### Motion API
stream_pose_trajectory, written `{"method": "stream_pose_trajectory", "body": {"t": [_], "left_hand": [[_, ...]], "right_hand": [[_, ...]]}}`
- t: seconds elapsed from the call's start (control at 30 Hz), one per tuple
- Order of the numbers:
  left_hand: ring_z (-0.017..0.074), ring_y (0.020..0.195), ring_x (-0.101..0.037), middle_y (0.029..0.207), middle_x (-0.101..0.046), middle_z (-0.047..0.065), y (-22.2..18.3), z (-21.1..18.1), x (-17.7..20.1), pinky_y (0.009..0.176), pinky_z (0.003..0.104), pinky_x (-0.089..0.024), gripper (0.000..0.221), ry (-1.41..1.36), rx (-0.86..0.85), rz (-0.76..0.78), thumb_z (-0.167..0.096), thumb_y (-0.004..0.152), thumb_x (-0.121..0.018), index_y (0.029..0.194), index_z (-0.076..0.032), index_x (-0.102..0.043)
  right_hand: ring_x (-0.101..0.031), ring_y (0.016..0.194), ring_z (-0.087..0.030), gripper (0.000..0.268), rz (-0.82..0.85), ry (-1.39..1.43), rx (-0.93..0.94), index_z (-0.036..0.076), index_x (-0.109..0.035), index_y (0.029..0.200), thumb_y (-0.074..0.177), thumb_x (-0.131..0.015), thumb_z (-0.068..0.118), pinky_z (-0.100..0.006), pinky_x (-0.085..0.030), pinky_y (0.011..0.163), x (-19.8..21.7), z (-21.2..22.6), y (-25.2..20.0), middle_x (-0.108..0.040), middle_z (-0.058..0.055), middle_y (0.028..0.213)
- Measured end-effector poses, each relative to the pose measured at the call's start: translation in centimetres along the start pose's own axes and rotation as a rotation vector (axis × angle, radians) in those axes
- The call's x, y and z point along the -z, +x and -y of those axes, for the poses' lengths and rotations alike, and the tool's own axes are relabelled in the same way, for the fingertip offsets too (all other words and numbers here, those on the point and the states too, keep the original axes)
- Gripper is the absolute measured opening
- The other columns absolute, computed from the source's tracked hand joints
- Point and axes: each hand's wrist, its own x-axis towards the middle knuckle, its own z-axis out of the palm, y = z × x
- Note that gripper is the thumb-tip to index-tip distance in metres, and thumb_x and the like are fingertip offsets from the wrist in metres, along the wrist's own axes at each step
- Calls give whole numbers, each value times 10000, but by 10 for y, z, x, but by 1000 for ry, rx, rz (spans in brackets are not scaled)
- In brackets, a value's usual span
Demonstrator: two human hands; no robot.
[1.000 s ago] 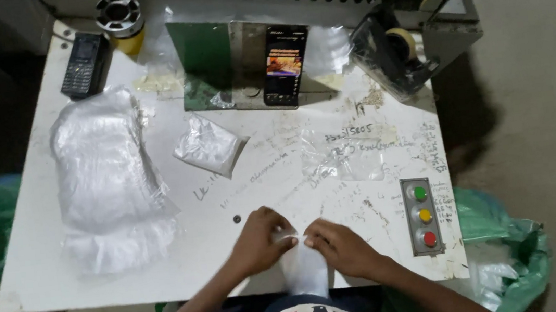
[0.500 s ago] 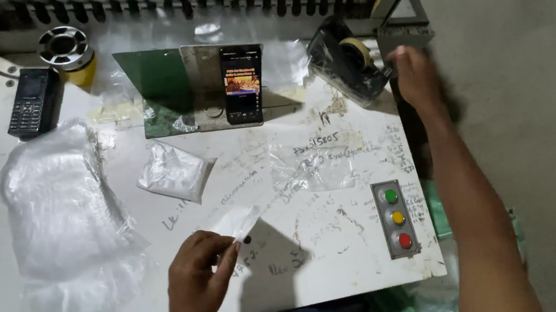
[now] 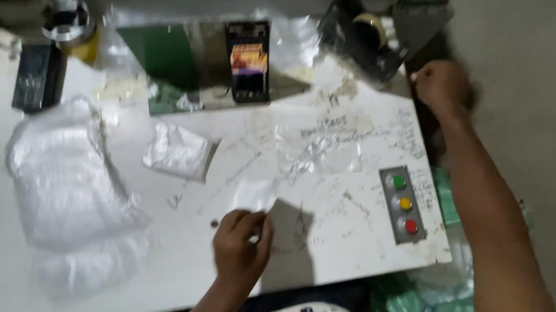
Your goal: Manually packaging small white items into individual plastic bags at a factory workstation.
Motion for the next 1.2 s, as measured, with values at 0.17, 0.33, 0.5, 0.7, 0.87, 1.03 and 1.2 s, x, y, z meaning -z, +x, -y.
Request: {"method": "stream_pose_trajectory", "body": {"t": [0.17, 0.33, 0.5, 0.7, 0.87, 1.03, 1.2], "left_hand": [[208, 607, -631, 698, -618, 70, -18, 10, -56, 516, 286, -492, 67, 292, -202, 105, 5, 799, -753, 776, -52, -726], [190, 658, -631, 719, -586, 57, -25, 23, -73, 539, 292, -493, 72, 494, -386, 235, -23, 786, -756, 782, -71, -703], [131, 599, -555, 675, -641, 110, 3, 10, -22, 477, 299, -442, 160, -578, 608, 261, -157, 920, -773, 867, -8, -746], [74, 460, -508, 628, -599, 79, 9, 57, -2, 383, 167, -359, 248, -1343, 1084, 124, -215, 855, -789, 980, -27, -687], [212, 866, -617, 1046, -611, 167, 30, 73, 74, 764, 342, -564, 683, -696, 512, -240, -565, 904, -580, 1233, 33, -605], [310, 1060, -595, 1222, -615, 212, -22, 68, 60, 999, 438, -472, 385, -301, 674, -337, -204, 988, -680, 1302, 11, -619], [311, 1071, -663, 1174, -720, 156, -50, 44, 5, 943, 447, -534, 282, -60, 145, 197, -177, 952, -658, 1181, -29, -728]], "right_hand": [[-661, 657, -236, 215, 449, 741, -39, 101, -769, 1099, 960, -707, 253, -386, -565, 510, -32, 35, -103, -712, -125, 853], [-599, 574, -158, 251, 951, 917, 15, 34, -797, 955, 891, -760, 274, -243, -464, 425, 5, 150, -241, -711, -154, 688], [-571, 468, -181, 412, 776, 997, -16, -9, -723, 727, 887, -830, 356, -311, -465, 402, -25, 169, -280, -655, -156, 566], [-676, 1065, -251, 675, 771, 1247, 388, 17, -718, 1199, 612, -1015, 168, -443, -534, 1012, -134, 162, -256, -756, -135, 1109], [-692, 850, -233, 349, 602, 1076, 513, -12, -739, 1037, 846, -863, 252, -410, -561, 819, -37, 300, -237, -735, -156, 888], [-552, 1288, -446, 737, 297, 506, 780, 24, -596, 1378, 775, -895, 324, -533, -488, 1068, -63, 383, -204, -623, -239, 1312], [-706, 855, -202, 452, 654, 556, 496, 152, -779, 1004, 611, -880, 351, -329, -469, 693, -88, 368, -205, -781, -33, 948]]}}
